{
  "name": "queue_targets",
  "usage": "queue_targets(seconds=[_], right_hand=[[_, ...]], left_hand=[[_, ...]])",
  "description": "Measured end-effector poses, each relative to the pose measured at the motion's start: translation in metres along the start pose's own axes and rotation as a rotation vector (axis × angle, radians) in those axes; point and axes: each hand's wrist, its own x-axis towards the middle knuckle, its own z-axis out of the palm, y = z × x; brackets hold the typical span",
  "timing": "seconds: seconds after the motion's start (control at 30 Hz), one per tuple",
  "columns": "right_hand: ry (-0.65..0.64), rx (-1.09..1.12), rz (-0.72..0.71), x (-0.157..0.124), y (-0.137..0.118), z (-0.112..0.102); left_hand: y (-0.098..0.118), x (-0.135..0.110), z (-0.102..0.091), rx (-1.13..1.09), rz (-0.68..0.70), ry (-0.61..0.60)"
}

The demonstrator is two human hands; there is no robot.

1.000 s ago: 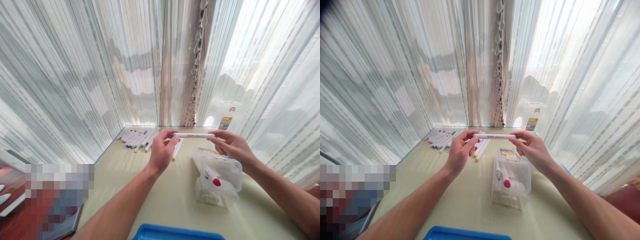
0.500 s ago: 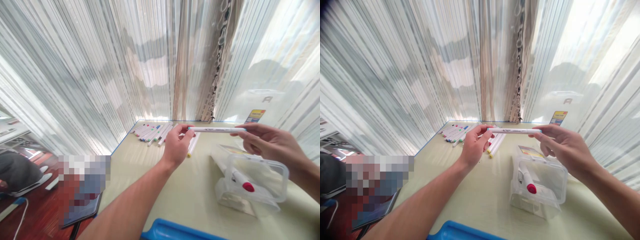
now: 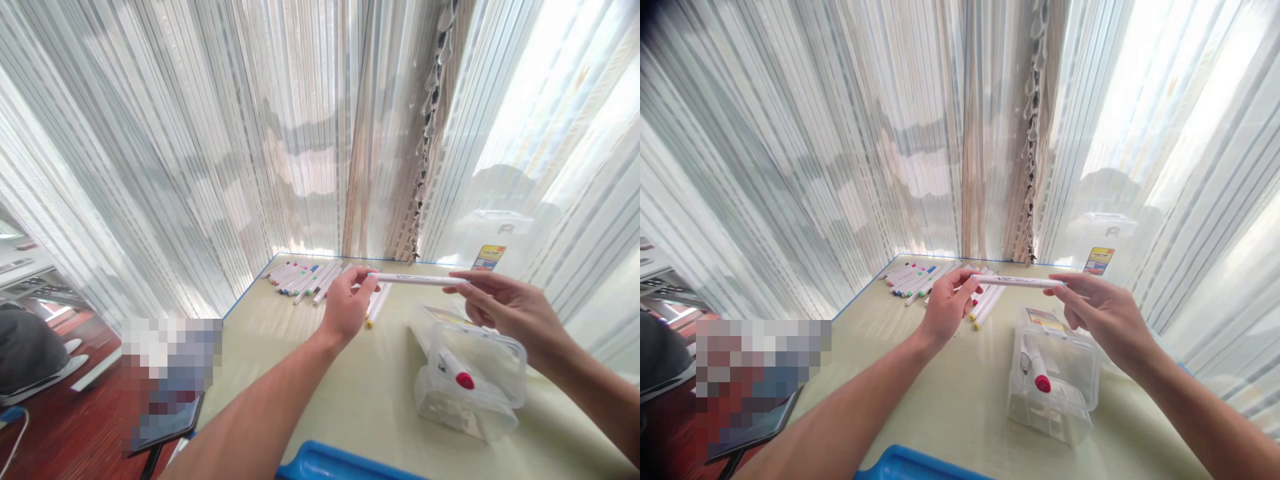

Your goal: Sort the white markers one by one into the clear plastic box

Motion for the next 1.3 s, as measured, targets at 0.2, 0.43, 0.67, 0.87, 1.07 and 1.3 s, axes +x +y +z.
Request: queue_targets(seconds=[0.2,0.43,0.67,0.87,1.07,1.3], right_hand=[[-0.009,-0.038,0.062,-0.001,-0.002,-0.001],[0.090,-0.114,0.021,-0.004,-0.008,0.000],[0.018,-0.123,0.077,-0.004,-0.009,-0.002],[-0.006,-0.093,0.056,-0.005,-0.011,0.001],[0.010,-0.102,0.046,-0.009,-0.015,0.005],[-0.040,-0.072,0.045,-0.002,-0.005,-0.002]], left_hand=[[0.000,0.000,0.002,-0.004,0.001,0.018],[0.000,0.001,0.002,0.021,-0.004,-0.011],[0.002,0.001,0.001,0.071,-0.037,0.006],[0.000,0.001,0.001,0.102,-0.021,-0.006],[0.000,0.001,0.001,0.072,-0.038,-0.018],[0.004,-0.002,0.004,0.004,-0.035,-0.030]])
